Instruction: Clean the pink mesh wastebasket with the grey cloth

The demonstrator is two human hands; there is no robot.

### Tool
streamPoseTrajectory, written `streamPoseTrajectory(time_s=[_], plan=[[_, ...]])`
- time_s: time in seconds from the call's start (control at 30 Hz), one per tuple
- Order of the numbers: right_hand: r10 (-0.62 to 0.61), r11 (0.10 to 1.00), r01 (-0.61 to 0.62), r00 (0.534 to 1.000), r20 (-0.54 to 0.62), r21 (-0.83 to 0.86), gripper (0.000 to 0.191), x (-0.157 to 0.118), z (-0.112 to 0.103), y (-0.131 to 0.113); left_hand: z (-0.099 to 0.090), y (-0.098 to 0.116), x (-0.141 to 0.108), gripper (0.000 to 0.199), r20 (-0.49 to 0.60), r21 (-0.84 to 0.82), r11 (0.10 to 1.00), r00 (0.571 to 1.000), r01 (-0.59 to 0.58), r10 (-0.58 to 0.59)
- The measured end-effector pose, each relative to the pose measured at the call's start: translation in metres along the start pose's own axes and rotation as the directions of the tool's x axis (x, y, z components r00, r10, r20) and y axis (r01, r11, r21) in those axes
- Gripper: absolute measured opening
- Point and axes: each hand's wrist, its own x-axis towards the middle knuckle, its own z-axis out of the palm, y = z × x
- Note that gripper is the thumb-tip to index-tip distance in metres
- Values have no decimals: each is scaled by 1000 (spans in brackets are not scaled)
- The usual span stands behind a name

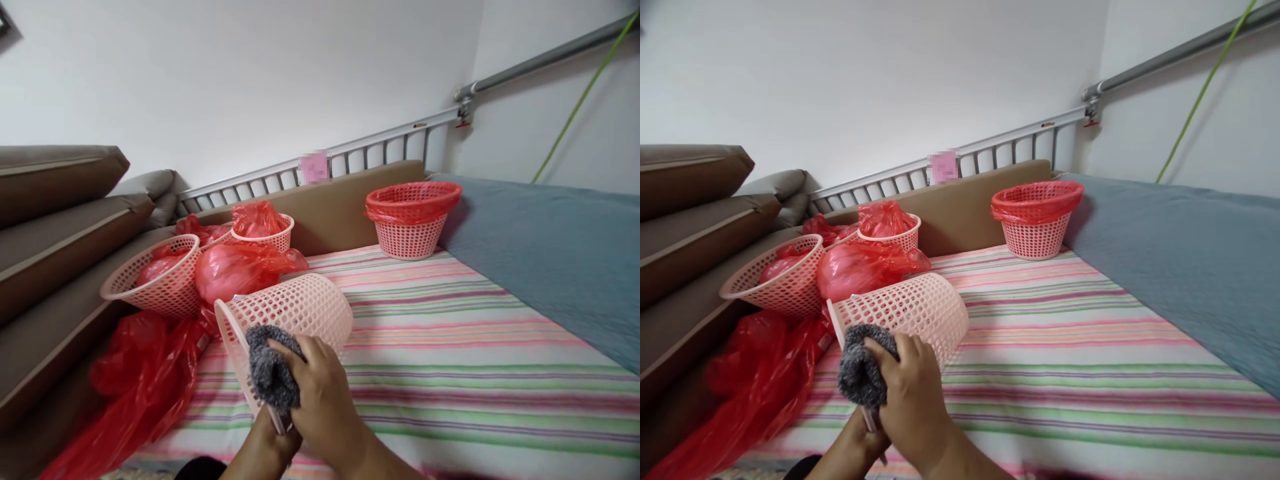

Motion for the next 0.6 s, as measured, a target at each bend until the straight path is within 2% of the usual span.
streamPoseTrajectory(time_s=[0.1,0.2,0.3,0.37,0.5,0.6], plan=[[81,990,-88,994,-70,-113,63,15,-5,28,8,-3,-2,55,174,61,994,981,-96,84],[212,937,-246,965,-154,-249,55,29,-11,68,7,-17,-6,61,293,213,968,954,-134,67],[343,852,-397,916,-208,-343,47,36,-18,105,1,-26,-12,61,312,304,948,950,-96,-4],[407,804,-467,883,-233,-368,43,37,-22,121,-1,-25,-15,61,310,324,945,949,-48,-58],[492,766,-549,835,-245,-333,36,37,-28,136,5,-11,-13,67,331,260,965,938,19,-107],[558,760,-596,803,-210,-259,32,38,-29,140,12,5,-8,77,260,128,990,962,56,-88]])
